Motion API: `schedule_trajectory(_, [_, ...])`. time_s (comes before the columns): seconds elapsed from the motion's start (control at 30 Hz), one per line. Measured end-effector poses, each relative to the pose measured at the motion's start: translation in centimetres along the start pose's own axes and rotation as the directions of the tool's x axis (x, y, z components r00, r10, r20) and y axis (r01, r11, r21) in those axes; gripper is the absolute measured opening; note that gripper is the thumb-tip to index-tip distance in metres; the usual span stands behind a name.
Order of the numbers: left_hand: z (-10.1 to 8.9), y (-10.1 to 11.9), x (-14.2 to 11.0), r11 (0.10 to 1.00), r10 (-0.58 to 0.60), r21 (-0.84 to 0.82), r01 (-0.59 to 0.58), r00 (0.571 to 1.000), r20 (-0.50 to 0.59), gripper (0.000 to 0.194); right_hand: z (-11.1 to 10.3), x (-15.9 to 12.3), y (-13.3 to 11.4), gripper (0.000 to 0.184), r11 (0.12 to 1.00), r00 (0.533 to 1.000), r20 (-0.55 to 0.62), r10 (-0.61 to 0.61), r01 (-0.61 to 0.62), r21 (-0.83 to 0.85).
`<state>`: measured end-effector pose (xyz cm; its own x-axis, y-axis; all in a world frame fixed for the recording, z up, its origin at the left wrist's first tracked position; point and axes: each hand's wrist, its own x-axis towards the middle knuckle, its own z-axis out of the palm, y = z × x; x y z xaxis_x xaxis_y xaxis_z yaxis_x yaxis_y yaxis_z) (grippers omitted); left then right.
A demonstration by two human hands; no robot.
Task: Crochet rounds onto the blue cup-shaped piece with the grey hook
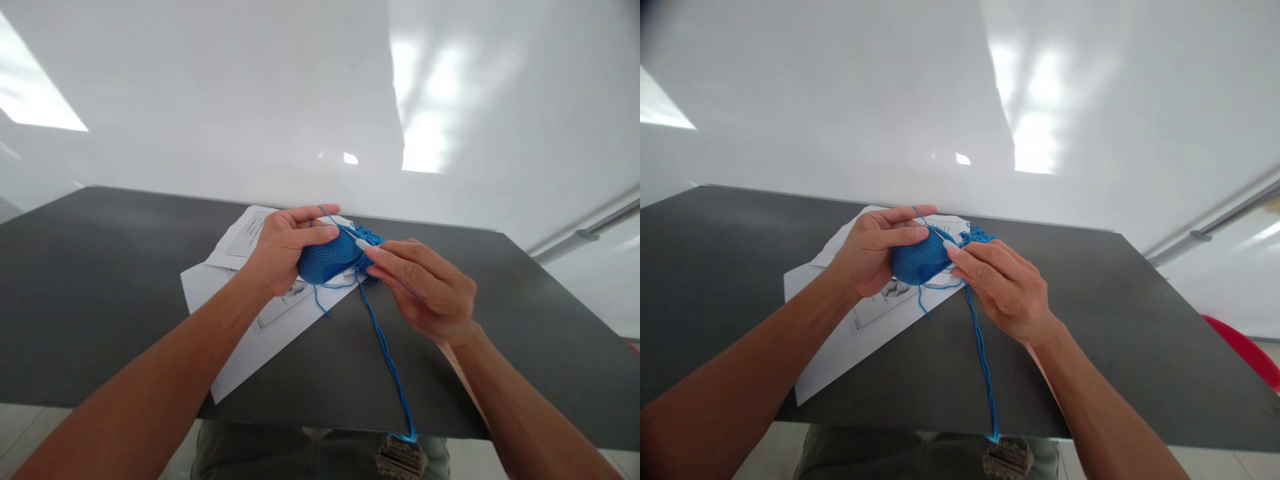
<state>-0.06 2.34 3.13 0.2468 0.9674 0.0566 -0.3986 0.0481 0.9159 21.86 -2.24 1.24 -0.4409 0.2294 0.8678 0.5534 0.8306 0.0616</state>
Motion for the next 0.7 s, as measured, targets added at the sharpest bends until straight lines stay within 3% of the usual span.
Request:
schedule_trajectory(0.33, [-0.9,0.0,0.5,0.967,0.102,0.234,-0.100,0.995,0.005,0.046,-1.1,-0.2,0.8,0.043,0.999,0.989,0.144,-0.026,0.031,-0.033])
schedule_trajectory(0.43, [-1.2,0.1,0.6,0.939,0.129,0.319,-0.128,0.992,0.019,0.042,-1.2,0.0,0.7,0.037,0.999,0.990,0.141,0.031,-0.036,0.033])
schedule_trajectory(0.53, [-1.5,0.0,0.7,0.919,0.161,0.358,-0.165,0.986,0.040,0.035,-1.2,0.1,0.5,0.032,0.963,0.979,0.081,0.187,-0.200,0.183])
schedule_trajectory(0.6, [-1.5,0.0,0.8,0.911,0.185,0.366,-0.192,0.981,0.055,0.029,-1.0,0.1,0.2,0.027,0.867,0.928,0.057,0.369,-0.366,0.337])
schedule_trajectory(0.63, [-1.5,0.0,0.8,0.906,0.193,0.372,-0.201,0.979,0.059,0.027,-0.8,0.1,0.1,0.023,0.782,0.878,0.064,0.475,-0.454,0.426])
schedule_trajectory(0.7, [-1.4,-0.1,0.8,0.893,0.204,0.397,-0.210,0.977,0.057,0.027,-0.4,0.1,0.0,0.012,0.528,0.726,0.128,0.675,-0.597,0.605])
